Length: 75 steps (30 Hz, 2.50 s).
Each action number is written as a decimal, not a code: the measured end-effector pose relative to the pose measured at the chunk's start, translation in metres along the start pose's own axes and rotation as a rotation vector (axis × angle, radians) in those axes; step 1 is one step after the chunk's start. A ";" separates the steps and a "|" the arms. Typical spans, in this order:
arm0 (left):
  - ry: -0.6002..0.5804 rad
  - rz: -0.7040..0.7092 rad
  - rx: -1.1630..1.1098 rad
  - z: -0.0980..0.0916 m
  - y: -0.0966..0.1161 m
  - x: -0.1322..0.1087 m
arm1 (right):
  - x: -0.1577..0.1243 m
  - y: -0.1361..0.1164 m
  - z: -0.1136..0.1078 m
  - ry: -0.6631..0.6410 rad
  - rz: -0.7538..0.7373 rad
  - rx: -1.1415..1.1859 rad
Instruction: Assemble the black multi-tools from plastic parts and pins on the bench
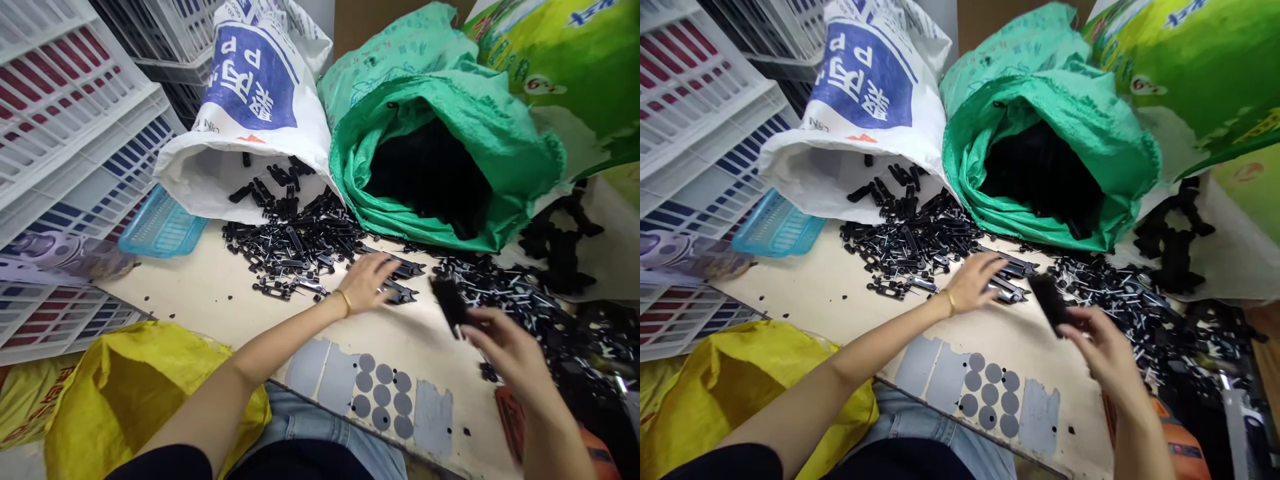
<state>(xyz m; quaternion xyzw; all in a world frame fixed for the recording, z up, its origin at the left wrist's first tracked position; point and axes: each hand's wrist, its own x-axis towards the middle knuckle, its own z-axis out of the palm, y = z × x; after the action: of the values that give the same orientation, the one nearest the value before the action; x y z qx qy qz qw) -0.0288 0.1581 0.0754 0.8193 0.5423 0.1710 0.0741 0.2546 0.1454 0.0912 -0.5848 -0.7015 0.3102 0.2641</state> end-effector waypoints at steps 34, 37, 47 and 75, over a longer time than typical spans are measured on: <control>-0.171 -0.221 -0.190 0.036 0.041 -0.136 | -0.170 -0.008 0.125 0.122 -0.049 -0.330; -0.013 -0.259 -0.178 0.057 0.050 -0.150 | -0.164 -0.018 0.119 0.051 -0.042 -0.398; 0.045 -0.150 -0.129 0.058 0.049 -0.149 | -0.106 -0.041 0.138 -0.066 -0.014 -0.269; 0.115 0.017 -0.035 0.075 0.059 -0.140 | -0.129 -0.024 0.138 -0.028 -0.021 -0.042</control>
<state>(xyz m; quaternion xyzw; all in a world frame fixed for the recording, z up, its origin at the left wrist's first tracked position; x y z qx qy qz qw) 0.0000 0.0109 -0.0042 0.8113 0.5355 0.2279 0.0559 0.1602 -0.0021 0.0163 -0.5783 -0.7177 0.3006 0.2451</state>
